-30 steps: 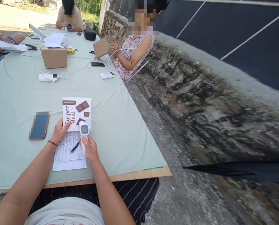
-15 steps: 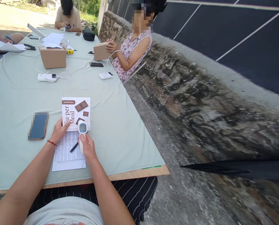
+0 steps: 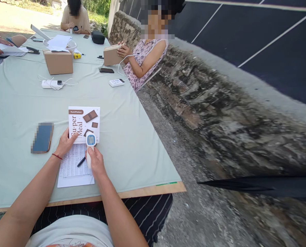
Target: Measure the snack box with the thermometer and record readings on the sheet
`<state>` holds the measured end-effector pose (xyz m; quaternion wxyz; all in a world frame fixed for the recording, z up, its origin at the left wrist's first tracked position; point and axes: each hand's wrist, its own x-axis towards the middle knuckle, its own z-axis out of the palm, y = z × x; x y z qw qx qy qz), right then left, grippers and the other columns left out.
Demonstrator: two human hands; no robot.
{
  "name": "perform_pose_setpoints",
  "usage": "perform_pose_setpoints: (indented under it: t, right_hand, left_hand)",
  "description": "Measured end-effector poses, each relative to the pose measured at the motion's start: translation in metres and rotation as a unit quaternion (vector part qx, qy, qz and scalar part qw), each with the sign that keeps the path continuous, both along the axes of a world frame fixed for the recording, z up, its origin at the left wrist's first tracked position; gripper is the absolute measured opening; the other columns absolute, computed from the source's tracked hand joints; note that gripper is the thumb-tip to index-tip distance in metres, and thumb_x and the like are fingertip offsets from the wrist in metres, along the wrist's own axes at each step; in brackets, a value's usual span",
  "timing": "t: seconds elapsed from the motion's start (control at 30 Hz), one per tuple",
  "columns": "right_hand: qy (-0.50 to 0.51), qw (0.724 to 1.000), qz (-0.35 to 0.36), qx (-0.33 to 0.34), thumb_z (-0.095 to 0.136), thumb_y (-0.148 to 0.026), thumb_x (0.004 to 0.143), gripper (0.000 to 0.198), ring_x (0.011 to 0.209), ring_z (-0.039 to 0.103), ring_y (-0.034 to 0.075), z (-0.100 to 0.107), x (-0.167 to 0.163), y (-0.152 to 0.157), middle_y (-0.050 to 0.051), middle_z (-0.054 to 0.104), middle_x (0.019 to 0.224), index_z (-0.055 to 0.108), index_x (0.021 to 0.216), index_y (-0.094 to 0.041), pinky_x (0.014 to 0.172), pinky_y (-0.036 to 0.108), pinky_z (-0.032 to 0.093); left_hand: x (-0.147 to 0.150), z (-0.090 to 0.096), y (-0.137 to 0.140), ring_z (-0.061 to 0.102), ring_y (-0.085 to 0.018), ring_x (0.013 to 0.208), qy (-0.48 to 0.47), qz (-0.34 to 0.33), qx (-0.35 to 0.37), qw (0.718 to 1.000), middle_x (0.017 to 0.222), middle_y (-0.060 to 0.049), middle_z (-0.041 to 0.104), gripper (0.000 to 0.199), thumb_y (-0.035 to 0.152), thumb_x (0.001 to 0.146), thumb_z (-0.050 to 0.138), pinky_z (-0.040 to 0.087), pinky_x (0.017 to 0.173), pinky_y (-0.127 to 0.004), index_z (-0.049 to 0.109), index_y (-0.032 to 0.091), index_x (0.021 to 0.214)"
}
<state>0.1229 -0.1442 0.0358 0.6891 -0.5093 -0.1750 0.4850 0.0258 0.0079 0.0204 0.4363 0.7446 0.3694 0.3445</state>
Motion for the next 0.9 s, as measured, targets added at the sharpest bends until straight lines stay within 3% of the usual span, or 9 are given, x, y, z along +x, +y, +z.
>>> perform_pose_setpoints:
  t: [0.47, 0.9]
  right_hand:
    - [-0.033, 0.999, -0.004, 0.006, 0.071, -0.067, 0.073, 0.052, 0.056, 0.036, 0.012, 0.007, 0.005, -0.02, -0.002, 0.045, 0.064, 0.053, 0.079, -0.019, 0.051, 0.025, 0.027]
    - [-0.133, 0.977, -0.168, 0.018, 0.068, -0.061, 0.079, 0.045, 0.068, 0.046, 0.014, 0.031, 0.045, -0.056, 0.001, 0.052, 0.076, 0.057, 0.078, -0.018, 0.063, 0.026, 0.039]
  left_hand:
    - [-0.001, 0.004, 0.0, 0.061, -0.029, 0.114, 0.001, 0.001, -0.021, 1.0, 0.123, -0.012, 0.066, 0.058, 0.062, 0.086, 0.06, 0.046, 0.097, -0.044, 0.059, 0.018, 0.124]
    - [-0.004, 0.013, 0.005, 0.06, -0.032, 0.115, 0.014, 0.003, -0.038, 0.999, 0.124, -0.013, 0.066, 0.07, 0.071, 0.081, 0.059, 0.047, 0.096, -0.044, 0.061, 0.016, 0.124]
